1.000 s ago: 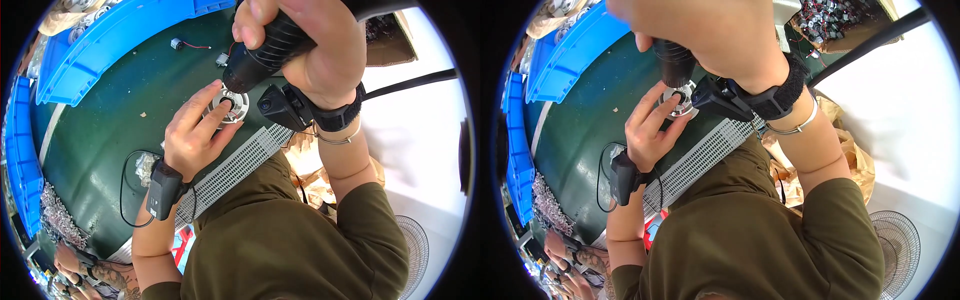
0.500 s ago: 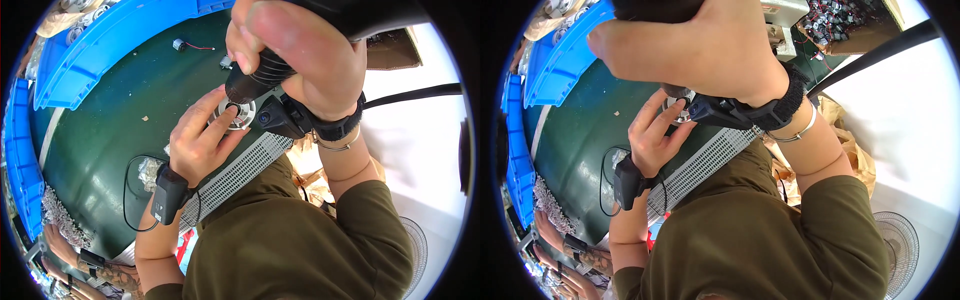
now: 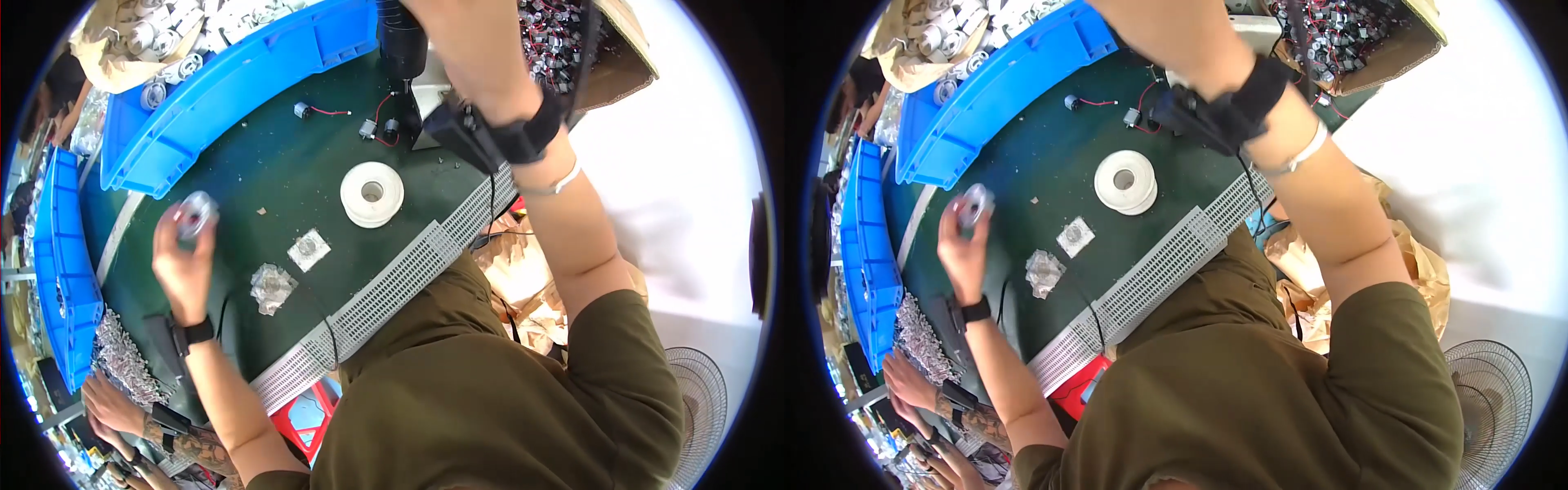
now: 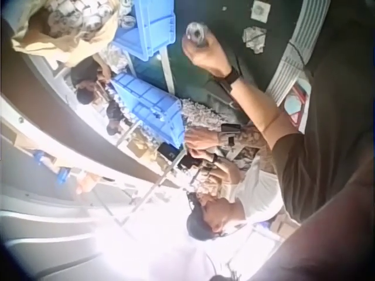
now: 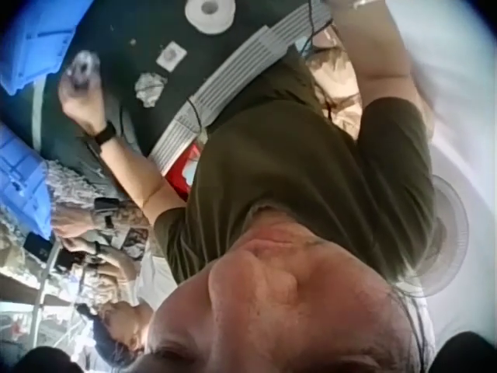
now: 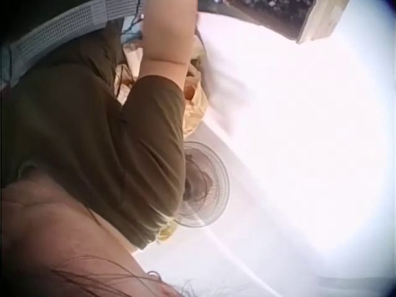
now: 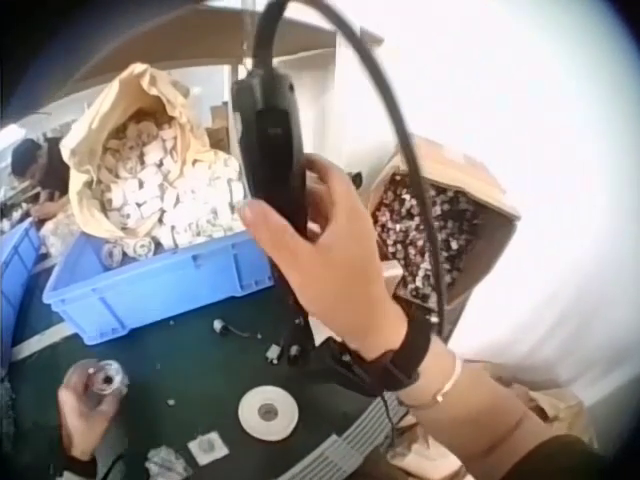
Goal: The person picks up a motor and places it into a white plastic housing, then uses a power screwdriver to drive a screw into the assembly.
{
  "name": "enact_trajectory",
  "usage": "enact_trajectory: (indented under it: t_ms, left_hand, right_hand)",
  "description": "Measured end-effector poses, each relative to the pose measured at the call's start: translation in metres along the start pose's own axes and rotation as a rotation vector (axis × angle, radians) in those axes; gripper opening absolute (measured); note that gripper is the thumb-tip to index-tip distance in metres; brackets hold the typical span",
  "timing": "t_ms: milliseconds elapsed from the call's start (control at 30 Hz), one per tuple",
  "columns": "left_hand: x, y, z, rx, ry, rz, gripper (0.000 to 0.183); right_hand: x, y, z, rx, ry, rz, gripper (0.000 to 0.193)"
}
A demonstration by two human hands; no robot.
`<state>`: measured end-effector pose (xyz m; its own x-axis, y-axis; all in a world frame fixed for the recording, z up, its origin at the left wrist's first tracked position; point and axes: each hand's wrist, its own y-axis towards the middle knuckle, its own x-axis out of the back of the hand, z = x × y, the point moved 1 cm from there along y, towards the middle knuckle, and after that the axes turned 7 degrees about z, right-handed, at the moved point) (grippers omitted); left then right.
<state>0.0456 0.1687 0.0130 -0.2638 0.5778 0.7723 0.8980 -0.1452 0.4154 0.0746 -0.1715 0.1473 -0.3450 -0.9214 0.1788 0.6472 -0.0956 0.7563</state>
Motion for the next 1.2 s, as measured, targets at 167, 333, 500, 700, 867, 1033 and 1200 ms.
enact_trajectory:
  t_ms: [167, 333, 500, 700, 867, 1033, 1200]
  left_hand:
    - [0.064, -0.024, 0.089, 0.255, 0.414, 0.100, 0.049]
    - [0.092, 0.025, 0.008, 0.151, 0.443, -0.483, 0.049]
    - [0.036, 0.139, -0.090, -0.253, 0.079, -0.125, 0.032]
    - [-0.035, 0.319, -0.014, -0.644, 0.205, 0.242, 0.038]
    - [-0.088, 0.368, -0.062, -0.474, 0.239, 0.387, 0.068]
    - [-0.107, 0.388, -0.044, -0.463, 0.357, 0.432, 0.078]
    - [-0.050, 0.386, 0.001, -0.348, 0.250, 0.319, 0.057]
  right_hand:
    - [-0.021, -0.048, -0.035, 0.349, -0.507, 0.465, 0.021]
    - [-0.044, -0.067, -0.059, 0.138, -1.153, 1.094, 0.013]
    - [-0.058, -0.073, -0.066, 0.103, -1.236, 1.177, 0.010]
    - [-0.092, -0.084, -0.056, -0.070, -1.128, 1.408, 0.015]
    - [-0.099, -0.091, -0.065, -0.350, -1.384, 1.483, 0.025]
    - [-0.113, -0.089, -0.079, -0.347, -1.323, 1.570, 0.027]
    - [-0.083, -0.058, -0.060, -0.159, -0.930, 1.215, 0.018]
